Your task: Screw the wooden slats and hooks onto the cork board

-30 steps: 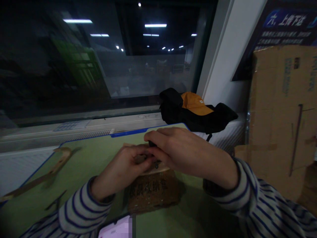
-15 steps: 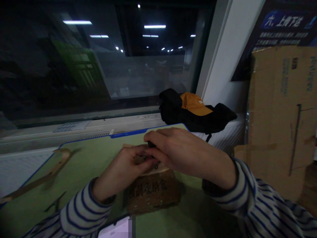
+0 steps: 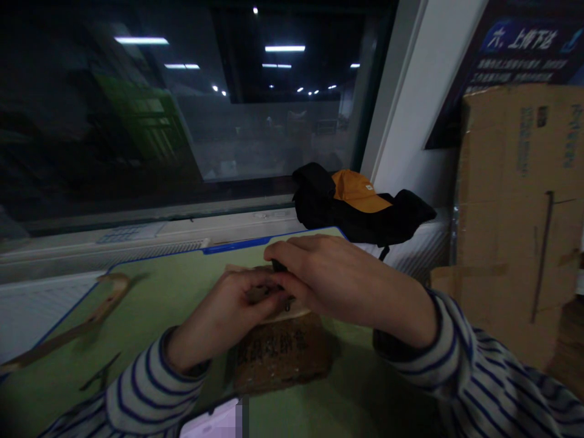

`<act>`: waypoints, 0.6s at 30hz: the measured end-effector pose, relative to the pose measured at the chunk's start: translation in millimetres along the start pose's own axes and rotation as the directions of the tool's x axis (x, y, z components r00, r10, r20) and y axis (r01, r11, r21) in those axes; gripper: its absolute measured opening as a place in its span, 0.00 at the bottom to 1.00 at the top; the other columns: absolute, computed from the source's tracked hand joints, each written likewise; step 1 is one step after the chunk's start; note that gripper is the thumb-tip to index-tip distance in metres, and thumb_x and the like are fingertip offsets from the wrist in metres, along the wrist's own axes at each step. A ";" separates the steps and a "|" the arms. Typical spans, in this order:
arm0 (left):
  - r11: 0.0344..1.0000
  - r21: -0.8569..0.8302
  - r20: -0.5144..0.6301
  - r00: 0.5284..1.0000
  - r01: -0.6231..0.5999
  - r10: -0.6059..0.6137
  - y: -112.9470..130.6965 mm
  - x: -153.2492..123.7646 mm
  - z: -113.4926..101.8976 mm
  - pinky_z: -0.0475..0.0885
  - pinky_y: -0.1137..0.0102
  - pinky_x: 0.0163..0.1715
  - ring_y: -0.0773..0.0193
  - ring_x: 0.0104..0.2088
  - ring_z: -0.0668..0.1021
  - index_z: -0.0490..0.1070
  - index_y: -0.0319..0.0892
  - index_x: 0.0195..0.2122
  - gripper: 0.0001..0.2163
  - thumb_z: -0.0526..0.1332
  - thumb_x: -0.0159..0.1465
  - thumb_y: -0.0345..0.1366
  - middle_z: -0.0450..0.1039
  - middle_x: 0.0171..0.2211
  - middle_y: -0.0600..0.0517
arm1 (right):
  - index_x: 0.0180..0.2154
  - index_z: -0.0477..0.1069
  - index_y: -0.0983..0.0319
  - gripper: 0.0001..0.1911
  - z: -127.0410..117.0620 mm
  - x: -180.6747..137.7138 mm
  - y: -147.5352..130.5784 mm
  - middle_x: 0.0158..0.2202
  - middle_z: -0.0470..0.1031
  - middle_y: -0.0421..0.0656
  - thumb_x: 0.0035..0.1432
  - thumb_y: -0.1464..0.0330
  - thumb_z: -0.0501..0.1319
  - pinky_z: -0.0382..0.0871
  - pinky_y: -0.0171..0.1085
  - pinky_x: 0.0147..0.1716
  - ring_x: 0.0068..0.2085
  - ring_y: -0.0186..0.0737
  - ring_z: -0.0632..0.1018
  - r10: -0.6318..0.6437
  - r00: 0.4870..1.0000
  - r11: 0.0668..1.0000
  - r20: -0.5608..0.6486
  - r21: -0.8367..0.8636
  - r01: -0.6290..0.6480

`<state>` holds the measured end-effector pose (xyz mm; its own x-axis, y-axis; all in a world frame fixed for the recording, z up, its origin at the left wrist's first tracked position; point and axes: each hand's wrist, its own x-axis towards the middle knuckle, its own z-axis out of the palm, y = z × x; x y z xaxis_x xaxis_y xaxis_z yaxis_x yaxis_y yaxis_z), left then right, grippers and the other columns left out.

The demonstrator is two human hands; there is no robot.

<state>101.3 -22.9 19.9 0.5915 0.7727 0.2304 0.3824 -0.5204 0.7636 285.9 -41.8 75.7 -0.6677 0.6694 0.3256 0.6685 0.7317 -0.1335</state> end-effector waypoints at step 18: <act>1.000 -0.001 -0.067 0.998 -0.014 0.014 -2.3 1.3 0.9 0.70 0.70 0.34 0.64 0.33 0.78 0.75 0.42 0.36 0.05 0.61 0.62 0.33 0.78 0.32 0.54 | 0.48 0.65 0.63 0.12 0.2 -0.6 0.2 0.38 0.74 0.44 0.64 0.66 0.53 0.66 0.35 0.34 0.36 0.38 0.76 -0.015 1.000 0.999 -0.020 -0.041 0.015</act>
<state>101.8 -21.0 17.9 0.5477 0.7881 0.2808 0.3733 -0.5306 0.7610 286.5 -42.0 75.3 -0.6711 0.6554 0.3466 0.6715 0.7354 -0.0903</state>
